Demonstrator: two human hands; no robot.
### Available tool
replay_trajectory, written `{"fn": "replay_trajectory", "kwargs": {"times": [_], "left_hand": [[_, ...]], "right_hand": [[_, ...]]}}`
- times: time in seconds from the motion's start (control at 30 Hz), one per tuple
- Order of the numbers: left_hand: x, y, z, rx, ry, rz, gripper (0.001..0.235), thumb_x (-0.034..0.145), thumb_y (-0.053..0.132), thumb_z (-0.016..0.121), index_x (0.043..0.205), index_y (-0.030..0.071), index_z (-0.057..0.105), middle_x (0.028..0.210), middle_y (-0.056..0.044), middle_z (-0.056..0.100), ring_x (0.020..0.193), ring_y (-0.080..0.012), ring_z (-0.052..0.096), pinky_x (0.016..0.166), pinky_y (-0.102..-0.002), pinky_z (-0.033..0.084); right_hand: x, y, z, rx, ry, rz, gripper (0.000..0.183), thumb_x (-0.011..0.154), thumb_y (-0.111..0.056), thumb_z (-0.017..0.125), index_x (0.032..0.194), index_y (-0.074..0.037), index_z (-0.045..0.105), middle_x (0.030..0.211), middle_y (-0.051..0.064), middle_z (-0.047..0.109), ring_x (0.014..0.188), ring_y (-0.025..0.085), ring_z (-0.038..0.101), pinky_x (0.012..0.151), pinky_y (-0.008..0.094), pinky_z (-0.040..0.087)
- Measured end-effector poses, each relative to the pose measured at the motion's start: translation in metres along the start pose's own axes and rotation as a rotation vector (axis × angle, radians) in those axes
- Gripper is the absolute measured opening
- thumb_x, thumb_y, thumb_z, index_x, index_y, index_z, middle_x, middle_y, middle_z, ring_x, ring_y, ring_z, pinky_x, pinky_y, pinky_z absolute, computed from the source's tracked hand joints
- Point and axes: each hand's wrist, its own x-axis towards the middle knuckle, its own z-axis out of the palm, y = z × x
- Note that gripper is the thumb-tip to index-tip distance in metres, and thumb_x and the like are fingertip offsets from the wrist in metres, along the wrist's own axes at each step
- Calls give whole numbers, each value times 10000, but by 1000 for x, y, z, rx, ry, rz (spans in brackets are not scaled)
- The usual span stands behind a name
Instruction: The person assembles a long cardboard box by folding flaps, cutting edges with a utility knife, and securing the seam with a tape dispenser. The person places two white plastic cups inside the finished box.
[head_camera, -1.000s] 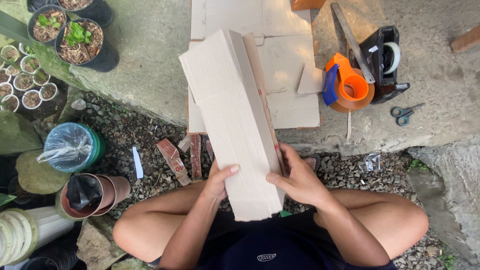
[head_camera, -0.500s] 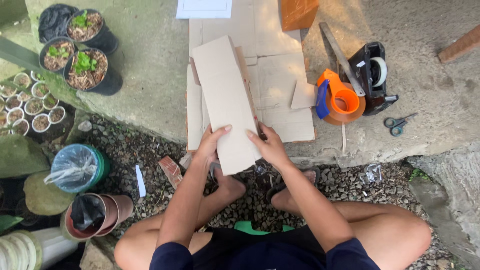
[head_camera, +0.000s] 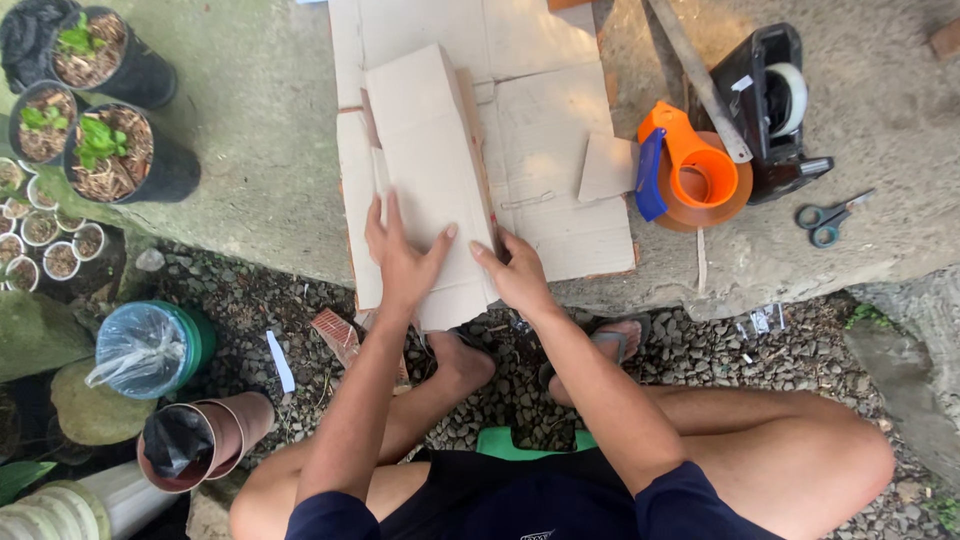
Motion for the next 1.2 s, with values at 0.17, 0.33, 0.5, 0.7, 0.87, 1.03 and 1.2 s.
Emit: {"fn": "replay_trajectory", "kwargs": {"times": [0.17, 0.33, 0.5, 0.7, 0.87, 1.03, 1.2], "left_hand": [[27, 12, 12, 282, -157, 177, 713, 920, 464, 766, 1544, 217, 527, 1670, -246, 233, 1542, -508, 119, 1185, -723, 129], [28, 14, 14, 236, -152, 177, 640, 917, 468, 759, 1493, 237, 601, 1650, -235, 288, 1538, -521, 147, 1179, -700, 201], [25, 6, 17, 175, -60, 232, 612, 944, 499, 764, 1490, 258, 627, 1668, -218, 317, 1553, -514, 202, 1274, -629, 276], [26, 9, 24, 177, -113, 135, 647, 860, 533, 784, 1440, 281, 646, 1641, -211, 295, 1528, -498, 168, 1145, -682, 255], [32, 4, 30, 104, -115, 105, 722, 783, 534, 871, 1421, 291, 634, 1646, -169, 291, 1542, -461, 175, 1194, -669, 227], [32, -27, 29, -320, -35, 78, 963, 786, 351, 849, 1585, 136, 357, 1671, -290, 161, 1555, -460, 190, 1264, -535, 262], [-5, -46, 29, -688, -25, -178, 804, 1039, 265, 615, 1637, 19, 136, 1695, -280, 177, 1584, -398, 197, 1278, -450, 208]], "right_hand": [[2, 2, 4, -80, 19, 56, 614, 929, -368, 667, 1406, 8, 576, 1276, 239, 675, 1168, 302, 674, 995, 399, 528], [2, 16, 5, -494, 88, 23, 675, 967, -487, 631, 1468, -45, 537, 1354, 334, 523, 1332, 462, 386, 1109, 525, 345], [-3, 27, 9, -530, 167, -68, 593, 954, -534, 620, 1397, -142, 663, 1291, 317, 563, 1264, 443, 442, 1121, 505, 370], [-7, 18, 0, -739, 256, -87, 565, 936, -491, 724, 1276, -40, 704, 1371, 285, 506, 1275, 415, 453, 1099, 473, 396], [6, -3, -1, -693, 133, -393, 660, 1012, -336, 634, 1538, -9, 407, 1556, 270, 408, 1444, 411, 438, 1183, 440, 418], [7, -13, 16, -714, 1, -317, 683, 1081, -306, 525, 1655, -57, 252, 1677, 251, 295, 1560, 396, 295, 1244, 434, 318], [7, -19, 22, -648, 35, -199, 808, 1051, -358, 553, 1636, 3, 129, 1679, 273, 222, 1554, 374, 240, 1242, 414, 259]]}}
